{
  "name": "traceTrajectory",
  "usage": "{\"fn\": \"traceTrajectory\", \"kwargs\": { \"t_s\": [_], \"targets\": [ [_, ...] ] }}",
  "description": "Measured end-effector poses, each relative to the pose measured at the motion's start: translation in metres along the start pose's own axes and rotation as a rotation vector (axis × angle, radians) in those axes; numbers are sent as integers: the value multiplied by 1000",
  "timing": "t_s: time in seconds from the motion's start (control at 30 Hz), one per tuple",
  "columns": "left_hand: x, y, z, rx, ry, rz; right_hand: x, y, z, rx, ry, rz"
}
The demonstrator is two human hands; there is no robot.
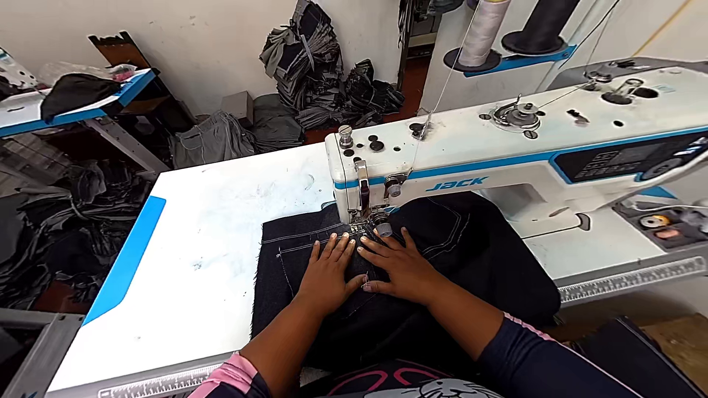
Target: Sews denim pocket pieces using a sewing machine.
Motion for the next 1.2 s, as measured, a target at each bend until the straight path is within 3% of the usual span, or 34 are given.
{"fn": "traceTrajectory", "kwargs": {
  "t_s": [0.2, 0.4, 0.5, 0.57, 0.63, 0.67, 0.83, 0.93, 1.2],
  "targets": [
    [7, -6, 8, 78, 139, 21, 3, -3, 4, 36, -10, 3],
    [9, -6, 7, 67, 142, 27, 6, 0, 7, 31, -15, -8],
    [12, -6, 5, 50, 162, 44, 30, -6, 29, 102, 45, -48],
    [16, -8, 1, 26, 170, 55, 43, 5, 47, -14, 48, -48],
    [20, -12, -6, 8, 180, 70, 39, 24, 53, -298, 0, -8],
    [22, -14, -10, -6, 190, 78, 35, 26, 51, -324, -15, -21],
    [33, -22, -31, -73, 233, 70, 14, 16, 30, -149, -32, -84],
    [37, -26, -41, -148, 246, 67, 2, 12, 18, -245, -71, -58],
    [44, -43, -66, -129, 170, 81, -20, 0, -12, -341, -141, -71]
  ]
}}
Point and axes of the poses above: each hand's wrist, its own z-axis away from the middle knuckle, its own y-axis out of the palm, x = y × z, the point moved 3 cm from there along -z, towards the middle knuckle, and after that the axes turned 9 degrees about z, right-handed, at the moved point
